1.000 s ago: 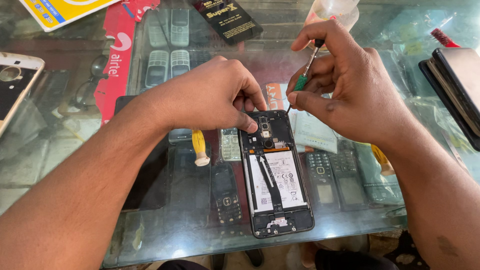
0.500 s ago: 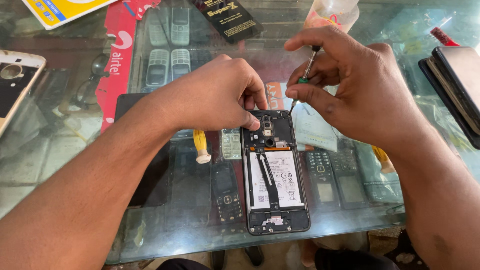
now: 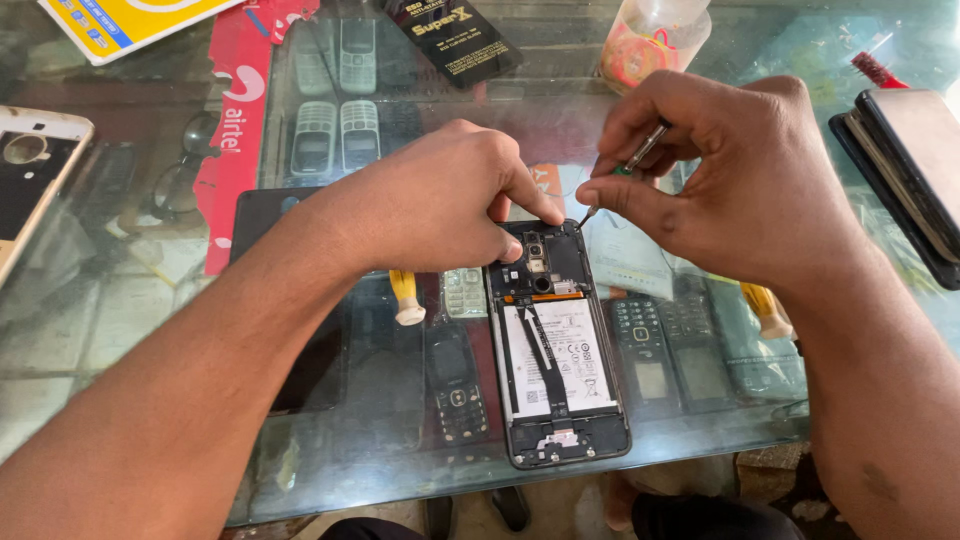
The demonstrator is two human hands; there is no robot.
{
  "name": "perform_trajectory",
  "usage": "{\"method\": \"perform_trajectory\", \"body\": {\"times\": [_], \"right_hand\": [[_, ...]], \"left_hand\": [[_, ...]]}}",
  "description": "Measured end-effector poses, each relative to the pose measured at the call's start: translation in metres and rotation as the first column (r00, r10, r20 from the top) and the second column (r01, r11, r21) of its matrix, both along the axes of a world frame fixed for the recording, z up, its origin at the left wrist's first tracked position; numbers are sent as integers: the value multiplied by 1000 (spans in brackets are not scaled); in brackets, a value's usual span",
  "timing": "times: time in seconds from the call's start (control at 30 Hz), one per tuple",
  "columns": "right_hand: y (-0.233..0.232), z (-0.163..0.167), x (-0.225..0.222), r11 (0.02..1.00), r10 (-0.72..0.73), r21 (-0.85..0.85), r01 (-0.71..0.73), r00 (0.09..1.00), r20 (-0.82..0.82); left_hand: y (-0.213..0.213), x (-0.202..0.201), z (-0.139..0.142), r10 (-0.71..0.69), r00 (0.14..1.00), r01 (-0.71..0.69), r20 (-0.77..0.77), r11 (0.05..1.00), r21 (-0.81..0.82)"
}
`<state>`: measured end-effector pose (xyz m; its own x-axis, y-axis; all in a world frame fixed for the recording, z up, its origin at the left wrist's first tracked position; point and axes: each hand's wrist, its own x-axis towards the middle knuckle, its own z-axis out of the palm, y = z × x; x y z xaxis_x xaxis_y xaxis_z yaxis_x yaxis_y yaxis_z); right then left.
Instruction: The person removes the back cover of a smartphone and uses a screwdriver to unscrew and detach internal components near the camera module. The back cover is placed on the table, and the phone remains open with the battery and circuitry exposed.
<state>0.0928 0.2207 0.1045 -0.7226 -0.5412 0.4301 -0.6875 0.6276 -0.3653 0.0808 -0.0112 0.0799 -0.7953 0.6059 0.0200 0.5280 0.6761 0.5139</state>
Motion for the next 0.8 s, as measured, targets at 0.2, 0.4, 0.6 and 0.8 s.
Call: {"method": "perform_trajectory", "body": {"times": [0.2,0.4,0.6,0.8], "right_hand": [[-17,-5,1,952,-216,211,221,975,-46],[-10,-1,5,987,-122,113,117,992,34],[-7,7,14,993,34,112,-46,994,99],[-7,4,11,989,132,61,-135,991,37]], "left_hand": [[-10,6,-2,-16,999,18,-35,998,63],[-4,4,-2,-72,995,79,-75,991,103],[-4,2,-7,-44,999,44,1,994,95],[0,5,-2,-42,999,44,-20,993,108]]}}
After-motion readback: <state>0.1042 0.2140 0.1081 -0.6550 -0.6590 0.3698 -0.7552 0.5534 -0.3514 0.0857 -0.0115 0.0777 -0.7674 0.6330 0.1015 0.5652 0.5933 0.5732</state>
